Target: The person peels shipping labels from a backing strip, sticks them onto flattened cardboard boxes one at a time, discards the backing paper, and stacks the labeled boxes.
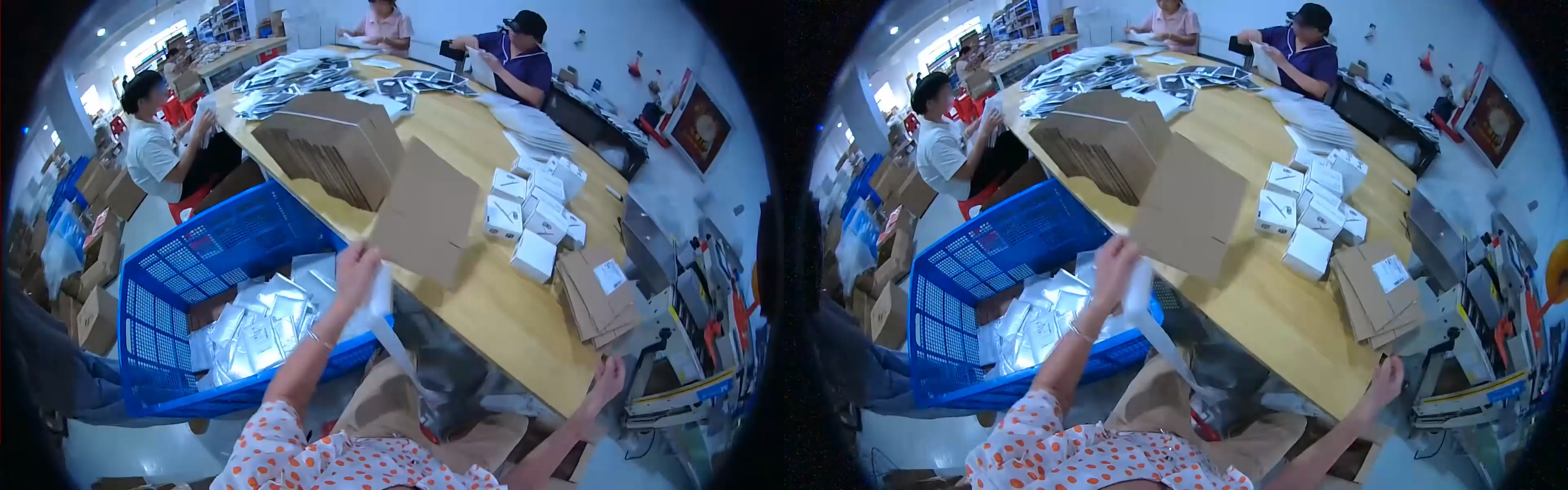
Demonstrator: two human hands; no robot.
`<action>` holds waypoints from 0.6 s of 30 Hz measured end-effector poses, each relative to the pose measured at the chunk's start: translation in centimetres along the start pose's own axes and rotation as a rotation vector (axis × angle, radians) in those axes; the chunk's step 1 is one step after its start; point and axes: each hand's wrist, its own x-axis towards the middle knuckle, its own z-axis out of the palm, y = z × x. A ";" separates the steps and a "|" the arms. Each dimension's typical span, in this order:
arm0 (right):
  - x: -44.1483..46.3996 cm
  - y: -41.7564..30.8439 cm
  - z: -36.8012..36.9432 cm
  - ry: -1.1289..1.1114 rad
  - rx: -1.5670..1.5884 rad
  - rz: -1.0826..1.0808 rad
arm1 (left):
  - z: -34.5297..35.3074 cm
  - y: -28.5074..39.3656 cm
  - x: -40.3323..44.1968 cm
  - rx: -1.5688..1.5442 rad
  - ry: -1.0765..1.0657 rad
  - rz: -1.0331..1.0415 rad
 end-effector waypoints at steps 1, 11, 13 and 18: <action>-0.8 0.6 -0.9 -0.038 0.004 0.014 | -1.0 1.0 2.5 -0.048 -0.032 0.011; -7.9 0.2 -3.2 -0.018 -0.209 -0.022 | -3.0 3.4 11.2 0.186 0.323 0.174; -12.6 -3.4 1.4 -0.256 -0.121 -0.068 | -2.5 2.5 8.0 -0.080 0.114 0.087; -25.1 -4.5 15.9 -1.109 0.067 -0.234 | 2.9 9.9 -7.2 -0.446 -0.460 -0.079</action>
